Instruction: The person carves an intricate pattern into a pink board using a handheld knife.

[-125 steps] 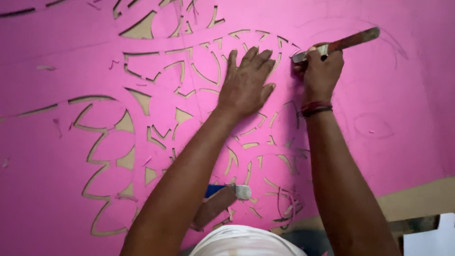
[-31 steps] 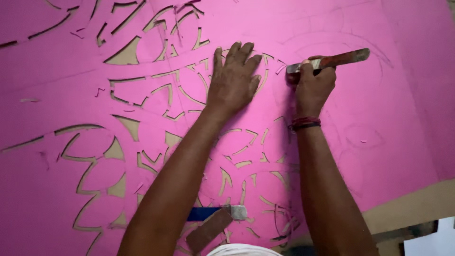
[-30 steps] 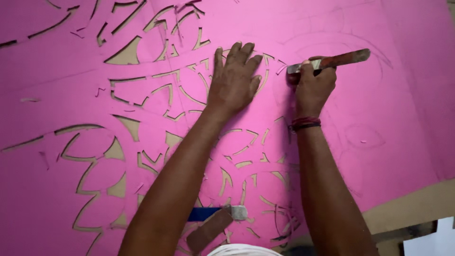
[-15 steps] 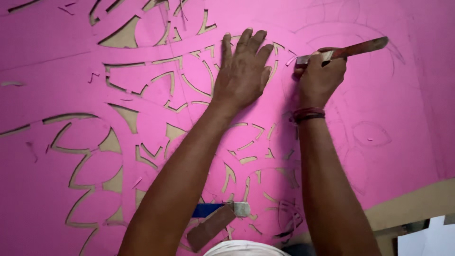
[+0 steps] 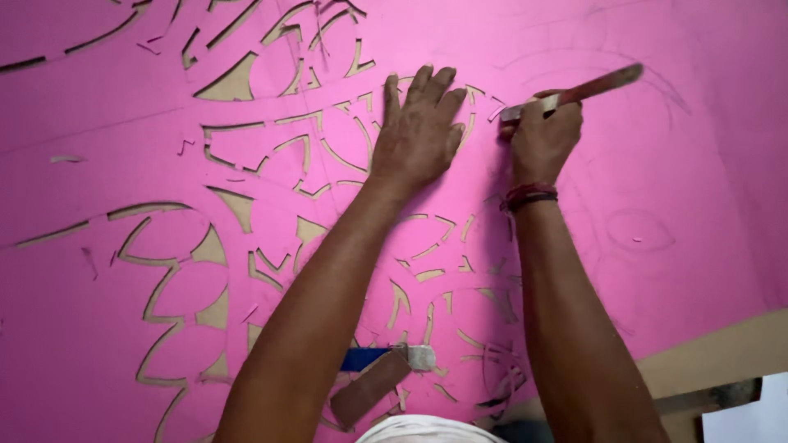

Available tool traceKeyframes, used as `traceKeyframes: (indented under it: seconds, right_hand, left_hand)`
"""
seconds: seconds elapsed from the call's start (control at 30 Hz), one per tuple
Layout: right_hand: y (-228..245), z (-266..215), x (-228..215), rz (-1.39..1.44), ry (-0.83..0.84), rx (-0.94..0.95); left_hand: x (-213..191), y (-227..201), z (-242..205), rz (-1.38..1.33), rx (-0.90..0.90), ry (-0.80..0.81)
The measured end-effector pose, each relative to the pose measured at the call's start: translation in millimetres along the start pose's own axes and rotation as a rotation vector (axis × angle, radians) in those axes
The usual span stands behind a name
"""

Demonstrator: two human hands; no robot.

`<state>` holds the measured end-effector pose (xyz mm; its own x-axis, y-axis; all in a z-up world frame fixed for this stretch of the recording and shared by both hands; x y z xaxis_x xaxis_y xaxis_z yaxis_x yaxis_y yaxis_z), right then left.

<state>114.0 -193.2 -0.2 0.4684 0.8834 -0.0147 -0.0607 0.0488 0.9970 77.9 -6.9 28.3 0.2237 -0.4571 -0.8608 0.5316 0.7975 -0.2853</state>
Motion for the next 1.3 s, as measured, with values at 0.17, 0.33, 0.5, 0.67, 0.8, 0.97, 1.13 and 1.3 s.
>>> traceKeyframes:
  seconds: [0.17, 0.33, 0.5, 0.67, 0.8, 0.97, 1.13, 1.3]
  right_hand:
    - [-4.2, -2.2, -3.4, 0.024, 0.035, -0.051]
    - [-0.1, -3.8, -4.5, 0.159, 0.074, 0.011]
    - [2.2, -7.2, -4.4, 0.228, 0.090, 0.022]
    - [1.6, -5.8, -5.8, 0.224, 0.090, 0.057]
    - [3.0, -5.1, -7.7, 0.152, 0.069, 0.023]
    - [4.2, -16.6, -17.3, 0.277, 0.095, -0.022]
    - [-0.4, -31.6, -36.4, 0.296, 0.078, 0.016]
    - [-9.4, -41.0, -42.1, 0.264, 0.086, -0.012]
  left_hand:
    - [2.7, 1.1, -2.7, -0.006, 0.023, -0.032]
    - [0.1, -1.4, -2.0, 0.017, 0.023, -0.015]
    - [-1.4, -8.2, 2.0, -0.004, 0.015, 0.044]
    - [-2.3, -12.4, 4.7, 0.014, 0.038, 0.095]
    - [5.1, -15.0, 20.3, 0.007, 0.009, 0.021]
    - [26.2, -21.7, 47.0, -0.025, 0.186, -0.164]
    - [50.1, -14.7, 75.2, 0.043, 0.287, -0.199]
    - [62.0, -2.8, 104.9, 0.001, 0.268, -0.113]
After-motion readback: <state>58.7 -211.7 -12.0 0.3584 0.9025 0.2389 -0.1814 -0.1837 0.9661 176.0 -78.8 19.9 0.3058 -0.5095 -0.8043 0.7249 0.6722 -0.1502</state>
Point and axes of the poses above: each hand's wrist, its own z-axis towards the middle knuckle, its own x-axis out of the palm, y = z × x, the point moved 3 cm from there along z, towards the middle knuckle, and after that the axes turned 10 degrees about x, right-handed, at the moved point
